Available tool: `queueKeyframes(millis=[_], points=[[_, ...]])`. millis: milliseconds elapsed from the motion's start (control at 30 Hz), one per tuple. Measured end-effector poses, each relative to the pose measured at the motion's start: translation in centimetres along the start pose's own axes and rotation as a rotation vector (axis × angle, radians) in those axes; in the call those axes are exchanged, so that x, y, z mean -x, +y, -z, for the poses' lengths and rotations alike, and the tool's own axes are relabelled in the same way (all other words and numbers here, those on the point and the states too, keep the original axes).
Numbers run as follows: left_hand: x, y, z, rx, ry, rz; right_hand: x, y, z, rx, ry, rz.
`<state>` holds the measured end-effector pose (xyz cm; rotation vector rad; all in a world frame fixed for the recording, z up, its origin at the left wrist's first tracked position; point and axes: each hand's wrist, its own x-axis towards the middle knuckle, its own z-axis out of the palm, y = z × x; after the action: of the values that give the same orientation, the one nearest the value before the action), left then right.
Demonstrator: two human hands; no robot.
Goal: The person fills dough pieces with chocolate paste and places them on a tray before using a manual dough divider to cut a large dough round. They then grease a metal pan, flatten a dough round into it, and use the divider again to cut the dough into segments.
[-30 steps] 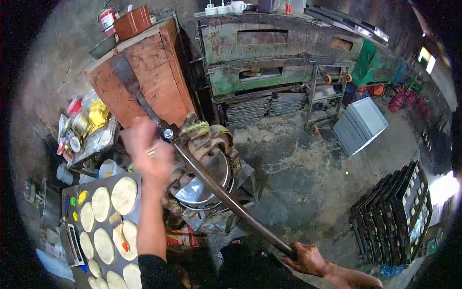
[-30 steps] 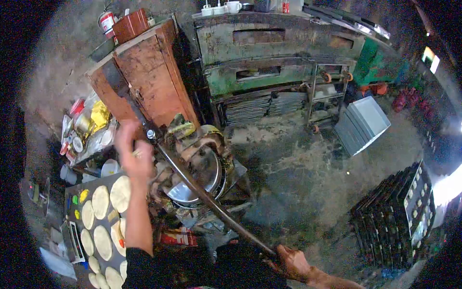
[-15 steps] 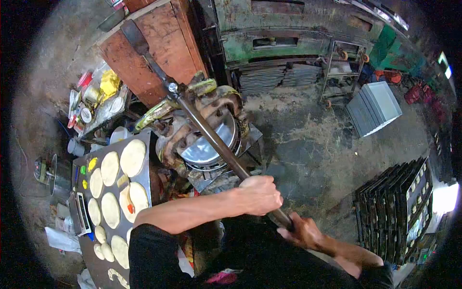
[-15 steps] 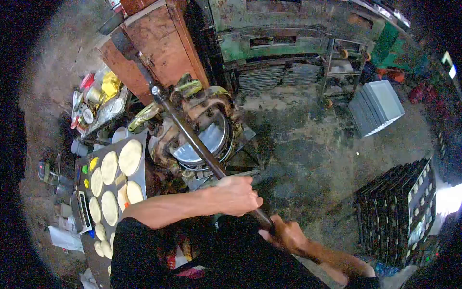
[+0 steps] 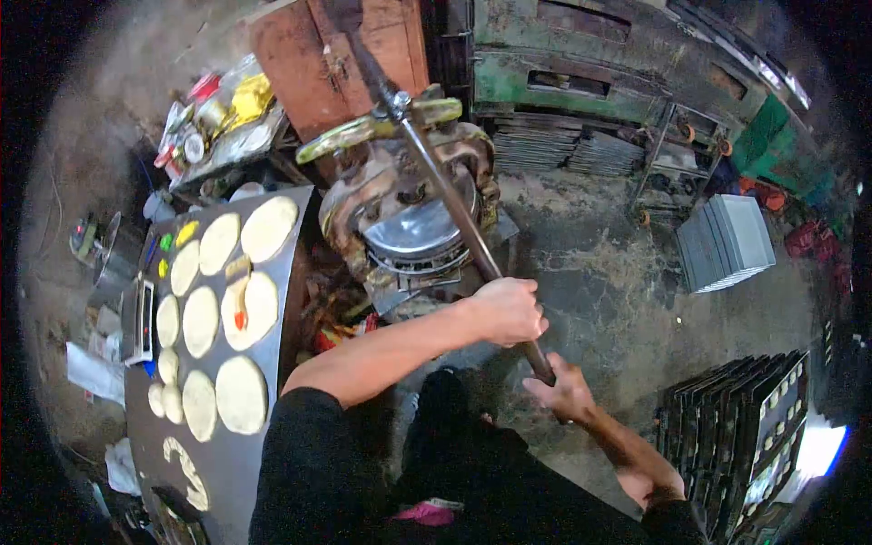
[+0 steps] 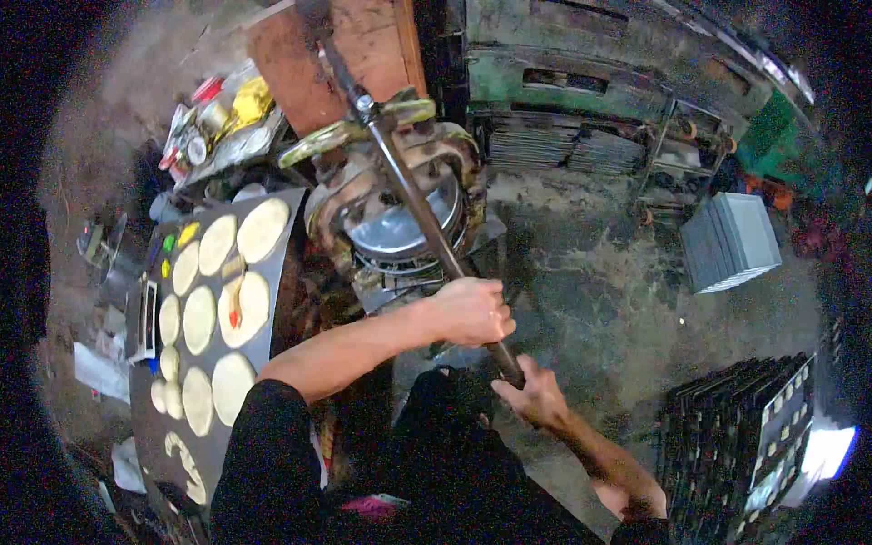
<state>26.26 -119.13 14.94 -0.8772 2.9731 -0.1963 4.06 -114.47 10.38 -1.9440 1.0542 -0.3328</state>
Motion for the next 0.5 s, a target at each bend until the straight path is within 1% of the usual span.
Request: queueKeyframes(millis=[67,100,167,200,233,267,300,333,367,400,433,467,500], points=[[0.6,0.2,2.0,-0.044,0.167,-0.014,1.2,-3.6,2.5,-0.354,-0.148,-0.260],[0.8,-0.1,3.3,-0.051,0.279,-0.029,1.4,-4.8,4.0,-0.393,-0.198,-0.200],[1.2,-1.8,7.1,-0.056,0.541,-0.050,0.7,-9.1,8.3,-0.394,-0.239,-0.186],[1.2,-3.3,9.3,-0.163,0.679,-0.053,0.7,-10.7,9.7,-0.568,-0.154,-0.014],[1.5,-5.4,12.0,-0.180,0.837,-0.054,-0.5,-16.8,12.3,-0.605,-0.114,-0.463],[2.1,-7.6,14.6,-0.087,0.890,-0.076,-2.0,-15.7,13.2,-0.731,-0.217,0.316],[2.5,-10.0,17.1,-0.218,0.910,0.004,-3.9,-17.0,13.4,-1.011,-0.192,0.386],[3.3,-12.5,18.8,-0.198,0.963,0.061,-5.7,-19.3,13.2,-1.118,-0.206,0.608],[4.6,-13.7,21.4,0.188,0.891,0.173,-8.0,-21.2,13.6,-1.065,-0.189,0.922],[5.0,-16.4,23.0,-0.163,1.120,0.157,-9.6,-22.1,14.7,-0.922,-0.191,0.969],[6.2,-18.1,25.6,0.116,1.071,0.354,-10.6,-21.9,14.2,-0.908,-0.077,0.924],[6.8,-19.1,26.7,0.341,1.267,0.282,-11.7,-21.2,13.3,-0.896,0.034,0.873],[7.8,-21.4,27.7,0.402,1.348,0.346,-12.5,-20.0,11.9,-0.767,0.090,0.741]])
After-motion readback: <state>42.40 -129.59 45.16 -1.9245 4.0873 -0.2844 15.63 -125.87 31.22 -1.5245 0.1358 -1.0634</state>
